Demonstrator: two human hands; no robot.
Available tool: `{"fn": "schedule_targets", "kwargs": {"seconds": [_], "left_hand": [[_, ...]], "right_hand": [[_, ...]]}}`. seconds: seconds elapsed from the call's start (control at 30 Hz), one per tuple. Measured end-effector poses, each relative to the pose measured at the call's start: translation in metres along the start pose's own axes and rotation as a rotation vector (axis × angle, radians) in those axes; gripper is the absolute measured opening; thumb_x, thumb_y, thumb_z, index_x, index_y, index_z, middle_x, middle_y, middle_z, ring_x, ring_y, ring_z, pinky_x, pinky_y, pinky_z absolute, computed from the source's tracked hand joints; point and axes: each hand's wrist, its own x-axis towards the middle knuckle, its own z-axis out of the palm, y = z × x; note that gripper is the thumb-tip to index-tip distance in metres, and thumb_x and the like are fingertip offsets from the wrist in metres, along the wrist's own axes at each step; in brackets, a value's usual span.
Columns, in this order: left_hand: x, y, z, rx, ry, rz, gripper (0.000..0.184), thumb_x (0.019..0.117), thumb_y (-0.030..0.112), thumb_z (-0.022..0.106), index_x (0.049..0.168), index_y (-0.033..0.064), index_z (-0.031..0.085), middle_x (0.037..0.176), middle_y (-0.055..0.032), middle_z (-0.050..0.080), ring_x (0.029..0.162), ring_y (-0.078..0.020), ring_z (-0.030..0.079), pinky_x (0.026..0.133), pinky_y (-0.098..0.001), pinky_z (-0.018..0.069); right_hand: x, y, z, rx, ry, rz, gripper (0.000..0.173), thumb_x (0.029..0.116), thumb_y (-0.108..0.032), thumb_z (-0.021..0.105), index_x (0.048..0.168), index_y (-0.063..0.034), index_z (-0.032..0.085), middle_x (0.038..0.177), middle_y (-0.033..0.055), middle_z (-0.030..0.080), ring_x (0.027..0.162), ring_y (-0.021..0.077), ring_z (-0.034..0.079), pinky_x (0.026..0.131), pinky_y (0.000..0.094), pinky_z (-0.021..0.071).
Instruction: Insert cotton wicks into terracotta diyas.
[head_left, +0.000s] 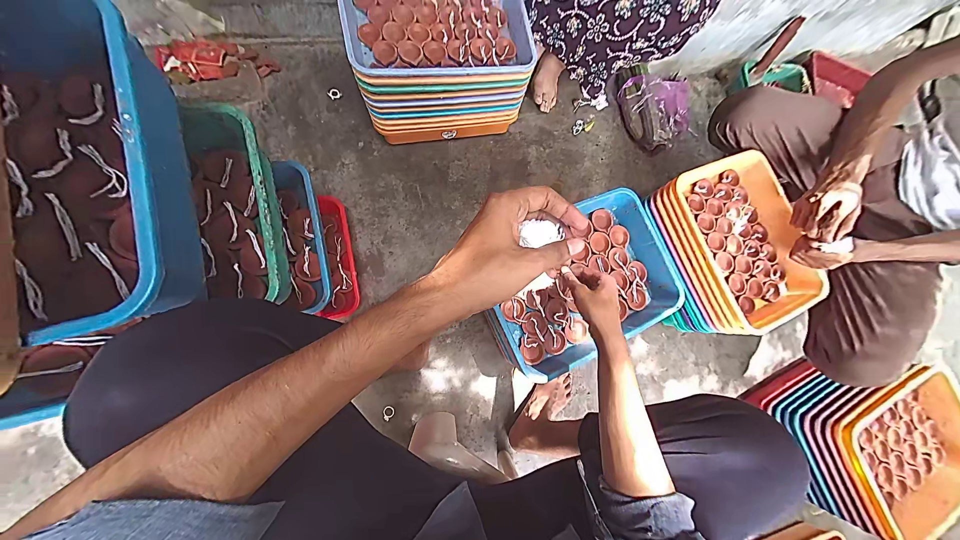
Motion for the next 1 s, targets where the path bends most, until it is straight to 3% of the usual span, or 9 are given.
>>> {"fn": "schedule_targets", "kwargs": {"seconds": [0.07,0.1,0.2,0.3,0.5,0.6,0.8,1.0], "left_hand": [[-0.001,0.002,0.001,-0.037,-0.037,0.031,0.022,0.0950,0.002,0.071,0.116,0.0017,0.067,0.103,-0.0100,0.072,0.086,-0.0188,0.073,0.076,-0.0327,0.0651],[-0.002,0.004,0.003,-0.063,-0.058,0.044,0.024,0.0952,0.002,0.070,0.118,0.0017,0.066,0.103,-0.0107,0.071,0.085,-0.0200,0.072,0.074,-0.0332,0.0650],[-0.003,0.009,0.006,-0.143,-0.112,0.056,0.028,0.0945,0.000,0.070,0.122,0.0018,0.063,0.102,-0.0131,0.070,0.083,-0.0219,0.070,0.073,-0.0332,0.0633],[-0.004,0.015,0.007,-0.167,-0.128,0.056,0.030,0.0932,-0.001,0.071,0.123,0.0022,0.064,0.101,-0.0132,0.070,0.084,-0.0215,0.071,0.076,-0.0326,0.0635],[-0.004,0.014,0.008,-0.194,-0.094,0.102,0.032,0.0921,-0.001,0.072,0.123,0.0028,0.064,0.100,-0.0129,0.070,0.084,-0.0208,0.071,0.078,-0.0330,0.0636],[-0.004,0.015,0.008,-0.188,-0.084,0.097,0.032,0.0919,-0.001,0.072,0.122,0.0033,0.064,0.101,-0.0138,0.070,0.086,-0.0225,0.072,0.079,-0.0343,0.0639],[-0.003,0.014,0.010,-0.146,-0.086,0.121,0.032,0.0914,0.000,0.074,0.122,0.0033,0.065,0.101,-0.0116,0.072,0.088,-0.0204,0.072,0.081,-0.0331,0.0633],[-0.005,0.014,0.009,-0.196,-0.104,0.106,0.031,0.0936,-0.002,0.070,0.124,0.0009,0.063,0.100,-0.0137,0.072,0.087,-0.0219,0.073,0.082,-0.0339,0.0636]], "right_hand": [[-0.015,-0.029,-0.018,0.333,-0.059,-0.012,0.017,0.1010,-0.018,0.066,0.093,-0.0063,0.076,0.078,0.0022,0.070,0.065,0.0086,0.060,0.060,0.0269,0.0496],[-0.025,-0.044,-0.027,0.520,-0.117,-0.018,0.018,0.1021,-0.014,0.063,0.093,-0.0048,0.075,0.080,0.0033,0.070,0.066,0.0083,0.060,0.060,0.0242,0.0499],[-0.053,-0.086,-0.050,0.905,-0.301,-0.097,0.025,0.1047,-0.015,0.056,0.096,-0.0015,0.075,0.091,0.0087,0.073,0.080,0.0114,0.066,0.072,0.0263,0.0552],[-0.074,-0.107,-0.058,1.091,-0.378,-0.204,0.020,0.1013,-0.015,0.061,0.101,0.0000,0.075,0.095,0.0099,0.073,0.085,0.0126,0.067,0.078,0.0290,0.0567],[-0.088,-0.114,-0.059,1.164,-0.330,-0.383,0.027,0.0893,-0.002,0.074,0.114,0.0063,0.071,0.106,0.0172,0.072,0.095,0.0177,0.070,0.085,0.0330,0.0589],[-0.087,-0.112,-0.062,1.128,-0.249,-0.413,0.031,0.0851,0.002,0.079,0.114,0.0068,0.071,0.107,0.0187,0.072,0.098,0.0198,0.070,0.089,0.0336,0.0594],[-0.088,-0.116,-0.058,1.108,-0.102,-0.490,0.016,0.0880,0.003,0.077,0.104,0.0038,0.077,0.097,0.0135,0.076,0.086,0.0148,0.072,0.083,0.0301,0.0614],[-0.086,-0.116,-0.056,1.097,-0.085,-0.521,0.012,0.0899,0.002,0.076,0.102,0.0026,0.076,0.098,0.0131,0.075,0.088,0.0165,0.072,0.085,0.0327,0.0619]]}}
